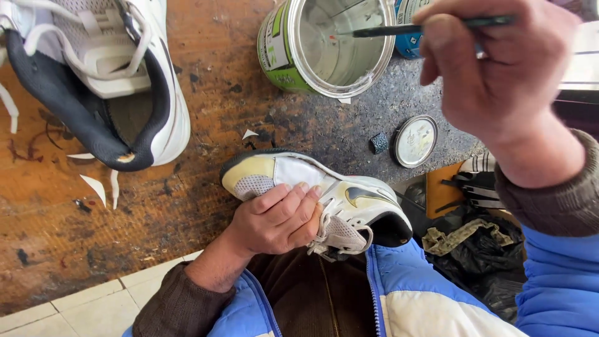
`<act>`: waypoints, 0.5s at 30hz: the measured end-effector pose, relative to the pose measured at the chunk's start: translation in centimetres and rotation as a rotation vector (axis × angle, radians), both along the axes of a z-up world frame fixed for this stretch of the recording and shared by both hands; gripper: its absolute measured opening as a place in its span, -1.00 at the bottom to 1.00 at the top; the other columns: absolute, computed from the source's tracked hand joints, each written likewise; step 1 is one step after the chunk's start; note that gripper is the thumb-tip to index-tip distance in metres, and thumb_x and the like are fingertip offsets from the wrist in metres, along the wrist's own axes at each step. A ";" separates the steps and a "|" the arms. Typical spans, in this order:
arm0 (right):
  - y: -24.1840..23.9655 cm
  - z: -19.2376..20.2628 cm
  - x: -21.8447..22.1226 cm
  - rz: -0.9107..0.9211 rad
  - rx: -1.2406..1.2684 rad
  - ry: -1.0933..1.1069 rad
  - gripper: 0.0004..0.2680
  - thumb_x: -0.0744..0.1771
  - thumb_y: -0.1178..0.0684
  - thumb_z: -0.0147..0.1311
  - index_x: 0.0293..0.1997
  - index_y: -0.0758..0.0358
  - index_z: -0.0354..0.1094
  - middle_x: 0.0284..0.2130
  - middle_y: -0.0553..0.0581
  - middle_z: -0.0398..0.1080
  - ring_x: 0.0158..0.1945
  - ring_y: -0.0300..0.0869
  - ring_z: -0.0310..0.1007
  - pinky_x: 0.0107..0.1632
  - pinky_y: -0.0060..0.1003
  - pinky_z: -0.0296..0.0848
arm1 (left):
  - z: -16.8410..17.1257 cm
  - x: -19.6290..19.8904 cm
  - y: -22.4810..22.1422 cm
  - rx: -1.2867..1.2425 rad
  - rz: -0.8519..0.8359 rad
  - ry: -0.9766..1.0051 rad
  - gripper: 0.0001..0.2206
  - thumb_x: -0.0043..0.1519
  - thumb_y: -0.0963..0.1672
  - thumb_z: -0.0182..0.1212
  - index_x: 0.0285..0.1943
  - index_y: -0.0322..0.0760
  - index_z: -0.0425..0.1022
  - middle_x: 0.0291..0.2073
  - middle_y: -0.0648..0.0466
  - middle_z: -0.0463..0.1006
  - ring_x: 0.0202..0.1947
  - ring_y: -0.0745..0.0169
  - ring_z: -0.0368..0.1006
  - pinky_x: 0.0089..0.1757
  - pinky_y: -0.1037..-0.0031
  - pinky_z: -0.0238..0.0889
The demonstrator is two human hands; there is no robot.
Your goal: Applying adhesive to the inner edge of a sneaker sole using a small brush for repair.
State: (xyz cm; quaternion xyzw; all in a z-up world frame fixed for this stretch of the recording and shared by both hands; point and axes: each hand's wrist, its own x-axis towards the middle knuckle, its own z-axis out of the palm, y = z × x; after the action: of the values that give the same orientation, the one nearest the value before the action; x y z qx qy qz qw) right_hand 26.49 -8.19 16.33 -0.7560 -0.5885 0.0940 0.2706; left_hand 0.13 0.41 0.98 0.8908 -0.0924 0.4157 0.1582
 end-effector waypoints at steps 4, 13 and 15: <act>0.5 -1.6 1.3 0.054 0.000 -0.130 -0.82 0.61 0.24 -0.05 0.04 0.60 0.47 -0.52 0.10 0.43 -0.40 -0.14 0.52 -0.30 -0.28 0.27 | -0.1 -0.1 0.0 -0.001 0.004 0.012 -0.90 0.39 -0.16 0.06 -0.13 -0.11 0.49 -0.10 0.17 0.70 -0.07 0.33 0.58 0.05 0.51 0.31; 1.1 -1.7 1.4 0.051 -0.022 -0.053 -0.85 0.61 0.29 -0.02 0.00 0.59 0.43 -0.54 0.14 0.39 -0.44 -0.14 0.45 -0.32 -0.24 0.27 | -0.2 -0.1 0.0 -0.001 0.008 0.022 -0.91 0.40 -0.16 0.06 -0.12 -0.11 0.48 -0.09 0.17 0.69 -0.05 0.34 0.57 0.07 0.51 0.31; 0.0 -2.0 2.2 0.020 -0.030 0.023 -0.80 0.62 0.32 -0.04 -0.08 0.61 0.44 -0.54 0.18 0.38 -0.48 -0.14 0.40 -0.36 -0.24 0.23 | -0.1 -0.2 0.0 -0.006 0.012 0.028 -0.91 0.40 -0.16 0.06 -0.12 -0.11 0.48 -0.10 0.18 0.69 -0.05 0.34 0.57 0.07 0.51 0.31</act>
State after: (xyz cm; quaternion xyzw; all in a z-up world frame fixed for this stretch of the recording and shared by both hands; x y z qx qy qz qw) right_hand 28.66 -8.14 14.34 -0.7529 -0.5914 0.1141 0.2652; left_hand -0.03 0.39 0.86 0.8966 -0.0834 0.4045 0.1596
